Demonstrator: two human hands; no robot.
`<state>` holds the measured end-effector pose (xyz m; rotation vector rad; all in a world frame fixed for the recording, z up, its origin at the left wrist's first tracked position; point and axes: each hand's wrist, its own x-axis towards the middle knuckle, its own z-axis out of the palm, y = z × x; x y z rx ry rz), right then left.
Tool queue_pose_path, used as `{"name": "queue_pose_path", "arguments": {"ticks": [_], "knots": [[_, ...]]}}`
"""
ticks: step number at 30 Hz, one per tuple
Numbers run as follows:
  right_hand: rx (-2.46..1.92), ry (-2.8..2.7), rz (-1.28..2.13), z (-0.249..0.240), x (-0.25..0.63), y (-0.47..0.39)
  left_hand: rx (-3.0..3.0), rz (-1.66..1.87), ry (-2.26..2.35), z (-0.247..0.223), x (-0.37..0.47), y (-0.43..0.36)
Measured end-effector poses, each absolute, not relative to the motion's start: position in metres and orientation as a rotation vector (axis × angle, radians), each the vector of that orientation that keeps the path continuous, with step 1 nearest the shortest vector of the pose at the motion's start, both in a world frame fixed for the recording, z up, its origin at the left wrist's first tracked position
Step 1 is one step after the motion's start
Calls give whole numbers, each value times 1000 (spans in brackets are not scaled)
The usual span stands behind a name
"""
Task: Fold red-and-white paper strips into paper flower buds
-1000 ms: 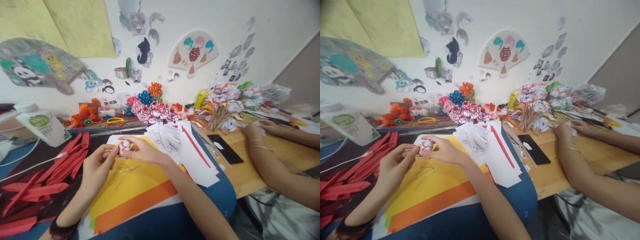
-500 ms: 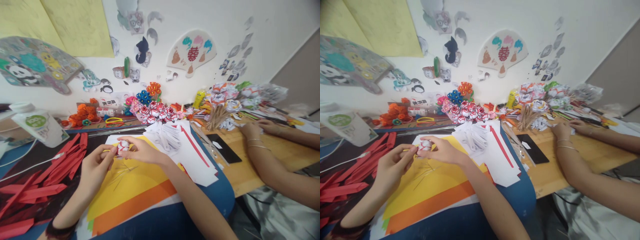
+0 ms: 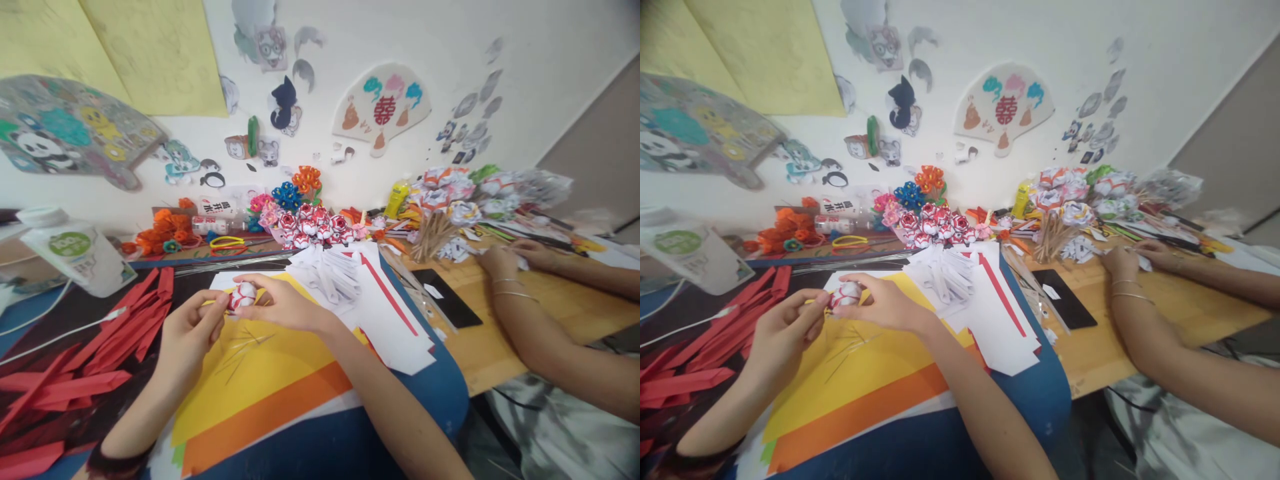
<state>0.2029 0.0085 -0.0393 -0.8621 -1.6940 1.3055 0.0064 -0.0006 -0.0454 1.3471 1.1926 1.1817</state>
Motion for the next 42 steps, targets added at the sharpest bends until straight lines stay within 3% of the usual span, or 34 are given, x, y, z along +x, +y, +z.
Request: {"name": "queue_pose_path", "arguments": {"ticks": [28, 35, 42], "knots": [[-922, -1593, 1251, -33, 203, 9, 1408, 1228, 1250, -42, 8, -3], [-854, -1463, 1355, -35, 208, 15, 1681, 1313, 1229, -35, 12, -1], [-532, -989, 1645, -20, 222, 15, 2126, 1400, 1283, 5, 41, 2]]}}
